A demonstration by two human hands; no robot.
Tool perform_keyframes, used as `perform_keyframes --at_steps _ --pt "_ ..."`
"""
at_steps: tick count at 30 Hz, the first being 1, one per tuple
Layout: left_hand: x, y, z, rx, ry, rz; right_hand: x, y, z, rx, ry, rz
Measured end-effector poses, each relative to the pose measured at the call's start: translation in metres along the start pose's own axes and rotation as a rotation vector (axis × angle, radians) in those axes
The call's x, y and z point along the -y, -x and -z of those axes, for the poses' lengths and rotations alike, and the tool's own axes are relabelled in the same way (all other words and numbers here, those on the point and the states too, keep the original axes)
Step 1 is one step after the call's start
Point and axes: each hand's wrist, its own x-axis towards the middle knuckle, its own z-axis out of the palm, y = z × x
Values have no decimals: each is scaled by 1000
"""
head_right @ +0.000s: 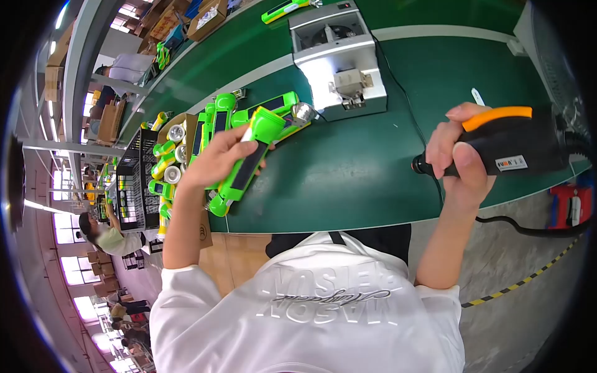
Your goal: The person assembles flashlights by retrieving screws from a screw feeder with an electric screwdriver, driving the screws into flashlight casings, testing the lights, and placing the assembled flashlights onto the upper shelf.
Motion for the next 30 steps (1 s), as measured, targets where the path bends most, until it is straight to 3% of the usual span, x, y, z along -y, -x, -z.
perform_keyframes --at_steps 2,6,9,13,18,30 --pt "11 -1 -20 79 89 -54 2 3 -1 -22 -37 5" --pt "26 -4 -49 76 361 216 5 10 1 -34 -68 -2" --pt "31 -3 -65 74 589 263 7 14 3 -47 -72 9" --pt "45 -7 -67 78 411 260 9 19 5 -75 -36 7" --pt "48 -7 -77 79 491 175 10 24 7 -114 6 -9" --pt "61 -5 -81 -40 344 146 8 23 6 -62 29 -14"
